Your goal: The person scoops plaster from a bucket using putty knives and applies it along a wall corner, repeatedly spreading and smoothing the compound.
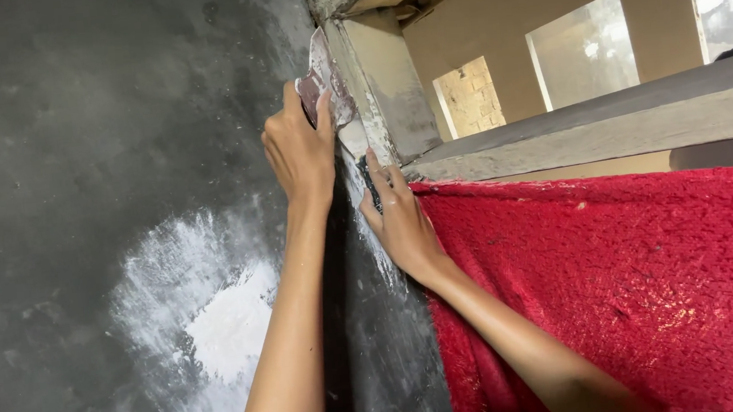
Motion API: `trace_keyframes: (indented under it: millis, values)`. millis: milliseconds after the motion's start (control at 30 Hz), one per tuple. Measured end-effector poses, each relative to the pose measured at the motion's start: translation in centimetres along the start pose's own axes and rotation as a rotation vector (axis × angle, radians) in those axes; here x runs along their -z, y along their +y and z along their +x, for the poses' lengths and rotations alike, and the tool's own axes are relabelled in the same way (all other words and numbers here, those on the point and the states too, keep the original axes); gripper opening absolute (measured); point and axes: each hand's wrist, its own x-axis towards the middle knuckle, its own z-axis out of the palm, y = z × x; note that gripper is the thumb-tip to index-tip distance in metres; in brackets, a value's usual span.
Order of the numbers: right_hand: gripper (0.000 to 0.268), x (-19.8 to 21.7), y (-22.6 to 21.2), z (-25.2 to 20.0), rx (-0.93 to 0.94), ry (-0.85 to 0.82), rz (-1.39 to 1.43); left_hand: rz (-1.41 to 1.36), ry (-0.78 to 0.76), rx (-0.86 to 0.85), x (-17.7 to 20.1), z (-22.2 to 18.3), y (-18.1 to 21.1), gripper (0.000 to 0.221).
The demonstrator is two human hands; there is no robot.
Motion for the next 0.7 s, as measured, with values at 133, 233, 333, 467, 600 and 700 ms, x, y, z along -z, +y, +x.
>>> trace_keyframes:
  millis: [133,233,333,467,600,700]
  values:
    - [0.062,0.1,0.0,0.1,0.024,0.032,0.014,0.058,0.007,-0.024,-0.7,0.0,0.0,0.032]
    - [0.06,0.2,0.2,-0.3,0.067,0.068,0.037,0.102,-0.019,-0.05,-1.1,0.5,0.0,0.026]
    - [0.06,0.5,0.3,-1.1,0.085,0.092,0.07,0.117,-0.019,-0.079,-1.6,0.8,0.0,0.024]
    - [0.06,1.0,0.1,-2.2,0.0,0.057,0.092,0.12,0.002,-0.106,-1.5,1.4,-0.7,0.026]
    - [0.058,0.3,0.3,-2.9,0.103,0.178,0.065,0.106,-0.005,-0.111,-1.3,1.7,-1.0,0.028]
    - [0.059,-1.0,0.7,-2.4,0.032,0.157,-0.009,0.105,0.02,-0.138,-1.0,1.9,-0.9,0.027]
